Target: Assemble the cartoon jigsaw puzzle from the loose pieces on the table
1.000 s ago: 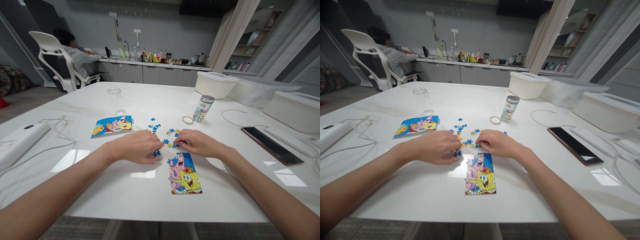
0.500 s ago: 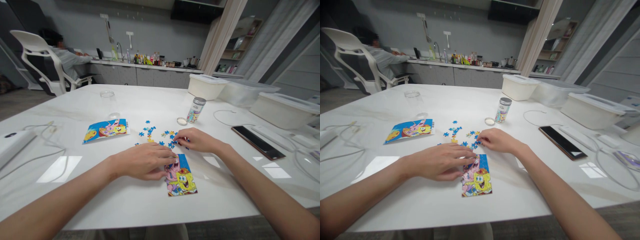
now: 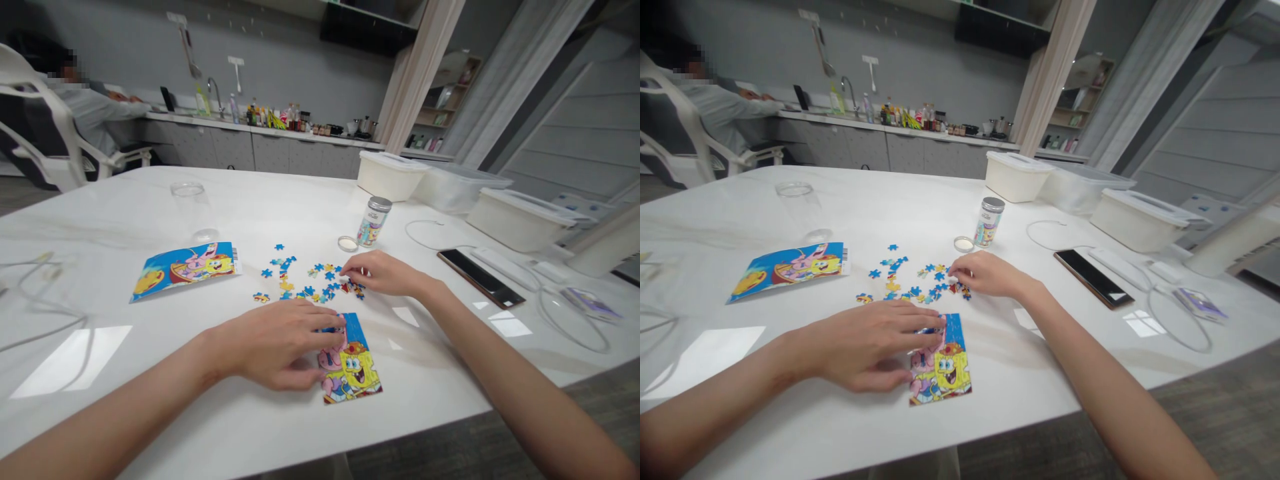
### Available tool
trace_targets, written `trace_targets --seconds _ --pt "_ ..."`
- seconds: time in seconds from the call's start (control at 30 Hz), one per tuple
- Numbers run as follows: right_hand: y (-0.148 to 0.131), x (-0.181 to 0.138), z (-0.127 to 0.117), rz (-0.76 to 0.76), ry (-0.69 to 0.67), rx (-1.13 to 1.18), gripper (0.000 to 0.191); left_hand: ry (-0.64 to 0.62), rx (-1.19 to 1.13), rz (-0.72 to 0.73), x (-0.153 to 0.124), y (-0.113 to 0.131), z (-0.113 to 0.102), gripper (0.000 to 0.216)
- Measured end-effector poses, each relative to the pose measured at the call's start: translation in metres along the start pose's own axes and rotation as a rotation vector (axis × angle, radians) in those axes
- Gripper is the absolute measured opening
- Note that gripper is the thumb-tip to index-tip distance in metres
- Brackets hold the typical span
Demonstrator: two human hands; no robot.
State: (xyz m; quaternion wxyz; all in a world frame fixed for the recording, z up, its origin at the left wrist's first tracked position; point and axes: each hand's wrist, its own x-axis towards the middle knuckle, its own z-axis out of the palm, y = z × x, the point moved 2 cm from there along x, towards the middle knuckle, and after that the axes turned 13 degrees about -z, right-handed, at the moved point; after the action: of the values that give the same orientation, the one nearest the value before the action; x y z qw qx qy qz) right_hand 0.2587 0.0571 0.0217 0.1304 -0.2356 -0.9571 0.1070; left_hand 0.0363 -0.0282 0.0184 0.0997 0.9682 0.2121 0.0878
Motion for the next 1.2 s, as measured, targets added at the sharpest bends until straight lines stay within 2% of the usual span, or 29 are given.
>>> trace_targets --seconds 0.2,0.33,0.43,0.57,1.0,1.2 --pt "-0.007 0.0 0.003 -0.064 0.025 0.013 0.021 0.177 0.241 -0.077 -0.004 -0.02 -0.003 0.028" --pt "-0.016 0.003 0.007 -0.095 -0.05 0.06 0.02 0.168 0.396 -0.172 -0.009 -0.042 -0.005 0.016" --pt "-0.02 0.007 0.012 -0.091 -0.048 0.085 0.013 0.158 0.449 -0.214 -0.011 -0.049 -0.005 0.015" --pt "-0.02 0.01 0.016 -0.095 -0.013 0.111 0.01 0.18 0.425 -0.223 -0.011 -0.049 -0.004 0.016" --pt "-0.023 0.008 0.018 -0.065 -0.046 0.112 0.022 0.173 0.386 -0.212 -0.01 -0.042 -0.006 0.015" --pt "-0.024 0.007 0.018 -0.031 -0.055 0.129 0.015 0.178 0.373 -0.192 -0.009 -0.035 -0.002 0.015"
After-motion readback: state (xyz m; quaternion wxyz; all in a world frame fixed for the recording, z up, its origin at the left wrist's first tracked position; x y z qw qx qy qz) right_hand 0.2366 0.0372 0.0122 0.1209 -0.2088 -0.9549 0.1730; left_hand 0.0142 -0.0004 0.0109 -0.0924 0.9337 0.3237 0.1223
